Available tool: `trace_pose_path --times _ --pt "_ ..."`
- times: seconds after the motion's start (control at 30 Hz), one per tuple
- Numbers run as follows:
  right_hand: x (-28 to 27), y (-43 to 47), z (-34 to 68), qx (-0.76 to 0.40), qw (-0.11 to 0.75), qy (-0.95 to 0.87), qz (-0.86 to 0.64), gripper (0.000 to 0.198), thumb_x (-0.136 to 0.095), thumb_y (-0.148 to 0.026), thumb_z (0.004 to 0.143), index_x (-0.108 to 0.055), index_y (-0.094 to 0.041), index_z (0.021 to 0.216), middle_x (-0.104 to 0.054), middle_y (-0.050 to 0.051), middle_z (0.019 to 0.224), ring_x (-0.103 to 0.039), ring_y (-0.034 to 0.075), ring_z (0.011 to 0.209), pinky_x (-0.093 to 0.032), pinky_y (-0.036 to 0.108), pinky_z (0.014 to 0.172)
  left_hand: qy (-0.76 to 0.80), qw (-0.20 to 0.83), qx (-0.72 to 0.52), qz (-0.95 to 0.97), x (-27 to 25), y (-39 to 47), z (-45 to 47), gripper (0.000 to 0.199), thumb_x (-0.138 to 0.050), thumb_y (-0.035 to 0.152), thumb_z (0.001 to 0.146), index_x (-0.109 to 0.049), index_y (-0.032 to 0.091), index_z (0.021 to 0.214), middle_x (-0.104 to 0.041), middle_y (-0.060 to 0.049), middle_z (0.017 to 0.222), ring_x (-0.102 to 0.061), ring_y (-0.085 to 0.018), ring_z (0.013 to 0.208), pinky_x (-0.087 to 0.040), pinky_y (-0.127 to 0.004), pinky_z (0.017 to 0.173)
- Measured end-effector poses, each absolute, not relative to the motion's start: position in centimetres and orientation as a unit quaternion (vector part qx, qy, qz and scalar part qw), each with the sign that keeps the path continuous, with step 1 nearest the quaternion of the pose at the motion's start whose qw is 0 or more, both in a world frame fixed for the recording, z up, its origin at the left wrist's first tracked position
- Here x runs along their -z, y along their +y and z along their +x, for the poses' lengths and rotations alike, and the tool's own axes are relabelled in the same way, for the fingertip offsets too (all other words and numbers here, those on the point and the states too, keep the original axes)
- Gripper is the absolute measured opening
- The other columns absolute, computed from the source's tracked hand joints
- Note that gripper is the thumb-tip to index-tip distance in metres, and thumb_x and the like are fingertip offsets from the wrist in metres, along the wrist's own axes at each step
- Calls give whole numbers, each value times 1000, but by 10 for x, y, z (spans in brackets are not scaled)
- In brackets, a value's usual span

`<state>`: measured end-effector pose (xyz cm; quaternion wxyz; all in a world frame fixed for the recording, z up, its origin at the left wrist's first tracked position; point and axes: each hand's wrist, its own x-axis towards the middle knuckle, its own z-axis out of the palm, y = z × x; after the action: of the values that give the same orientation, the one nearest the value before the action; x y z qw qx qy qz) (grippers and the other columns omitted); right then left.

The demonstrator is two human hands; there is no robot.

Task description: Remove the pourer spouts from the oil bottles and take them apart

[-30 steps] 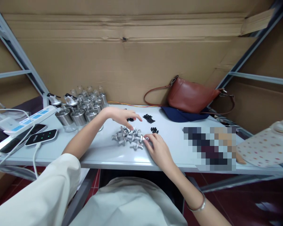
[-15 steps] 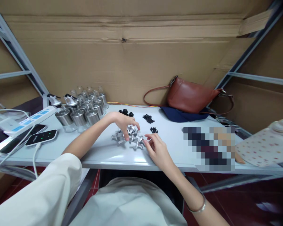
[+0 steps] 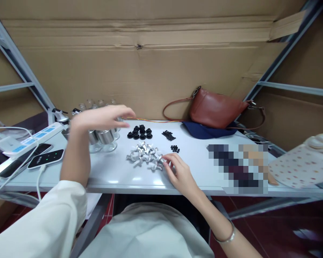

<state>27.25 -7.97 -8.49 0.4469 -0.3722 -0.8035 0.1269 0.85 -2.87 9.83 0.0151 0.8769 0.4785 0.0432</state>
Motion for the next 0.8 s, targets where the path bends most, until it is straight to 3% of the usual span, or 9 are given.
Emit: trace_pose_path --times 0.13,0.3,0.47,0.8 --pt "83 -80 273 -119 457 -805 -360 15 -43 -17 92 -55 -18 102 -59 9 93 -58 17 78 -49 30 70 648 -87 -143 743 -123 -56 -40 46 -45 52 87 -54 19 118 -60 -1 113 -58 -13 96 -43 -25 85" --pt "83 -80 274 -113 467 -804 -351 16 -42 -15 93 -56 -18 100 -60 9 92 -59 17 82 -49 30 72 792 -78 -142 589 -124 -58 -71 40 -66 43 77 -62 24 112 -68 4 97 -59 -10 77 -42 -19 69" --pt "85 -78 275 -113 469 -806 -344 17 -41 -15 93 -55 -19 101 -61 8 92 -59 18 84 -49 31 73 782 -16 -86 617 -122 -38 -86 32 -73 30 67 -68 22 97 -71 5 84 -60 -14 76 -41 -19 66" --pt "85 -76 277 -116 484 -798 -340 15 -44 -13 92 -55 -20 99 -62 7 89 -59 17 81 -49 30 72 725 31 -42 687 -129 -62 -77 21 -61 31 72 -64 22 90 -69 5 79 -58 -15 74 -39 -21 63"
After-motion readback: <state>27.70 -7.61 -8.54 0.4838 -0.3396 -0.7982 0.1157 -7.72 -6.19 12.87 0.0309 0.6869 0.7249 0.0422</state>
